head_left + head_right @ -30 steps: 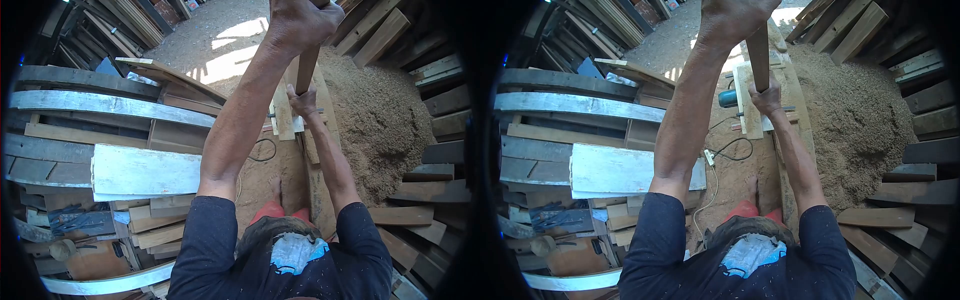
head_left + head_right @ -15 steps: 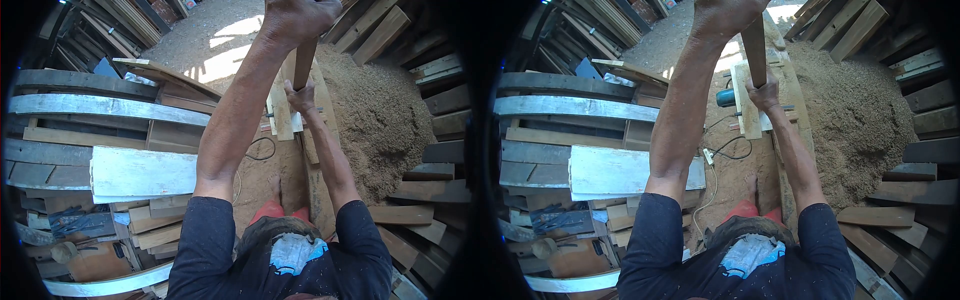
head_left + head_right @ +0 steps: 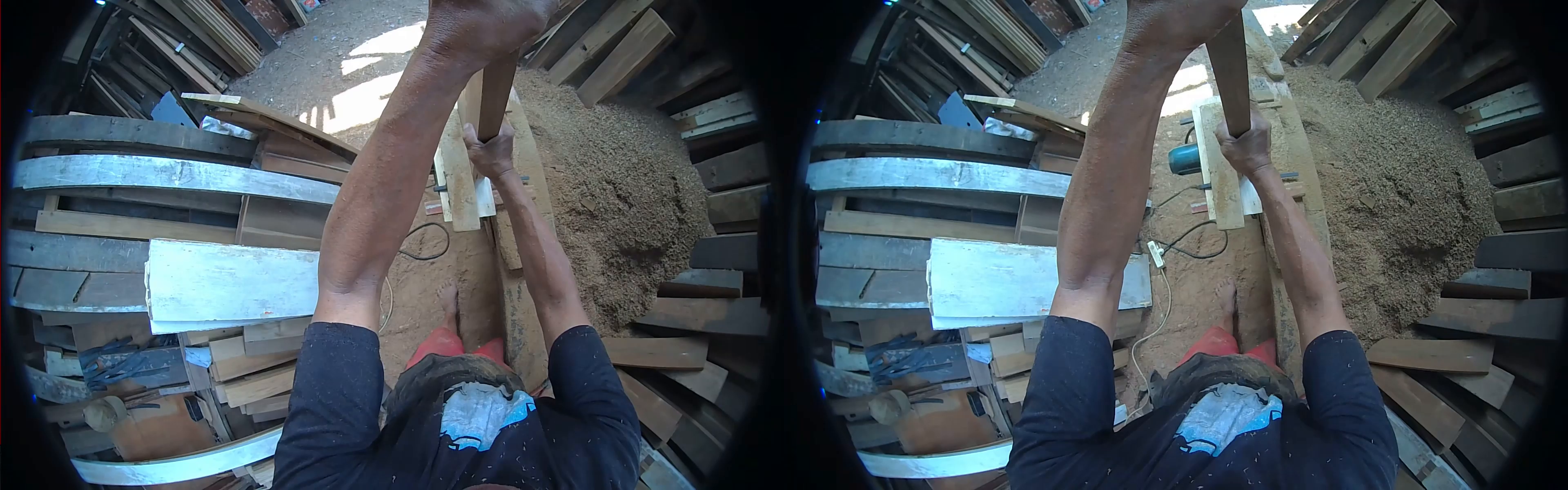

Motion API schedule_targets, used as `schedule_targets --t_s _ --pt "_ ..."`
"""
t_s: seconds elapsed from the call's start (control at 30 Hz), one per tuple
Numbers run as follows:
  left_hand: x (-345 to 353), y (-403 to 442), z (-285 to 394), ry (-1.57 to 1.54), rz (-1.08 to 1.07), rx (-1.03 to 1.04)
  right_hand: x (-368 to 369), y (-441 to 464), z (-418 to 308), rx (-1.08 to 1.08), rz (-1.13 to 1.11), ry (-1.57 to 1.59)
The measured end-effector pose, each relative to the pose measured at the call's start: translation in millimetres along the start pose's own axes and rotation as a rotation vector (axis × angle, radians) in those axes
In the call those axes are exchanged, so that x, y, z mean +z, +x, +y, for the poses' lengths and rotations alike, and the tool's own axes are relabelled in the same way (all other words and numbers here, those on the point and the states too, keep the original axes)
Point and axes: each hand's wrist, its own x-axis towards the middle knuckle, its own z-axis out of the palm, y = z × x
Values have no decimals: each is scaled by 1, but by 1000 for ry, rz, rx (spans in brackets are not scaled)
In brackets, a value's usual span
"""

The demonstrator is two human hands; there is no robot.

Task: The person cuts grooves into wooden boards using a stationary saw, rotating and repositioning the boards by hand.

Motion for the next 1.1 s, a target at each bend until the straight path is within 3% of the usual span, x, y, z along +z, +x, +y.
schedule_targets --t_s 0.17,0.37,0.5,0.63,0.7,0.77,1.1 --pt "13 8 -22 131 159 180 2 3 3 0 6 8" --pt "16 14 -32 181 203 249 3 4 7 83 -27 18" --pt "15 17 -36 204 221 279 4 7 6 6 -9 -13" --pt "6 9 -13 111 108 115 6 10 9 -13 -15 -11" --pt "7 11 -16 78 102 135 6 11 9 -15 -13 -5" --pt "15 20 -39 107 190 296 7 12 9 -5 -5 4" --pt "13 20 -38 158 166 179 8 16 12 29 -24 7"
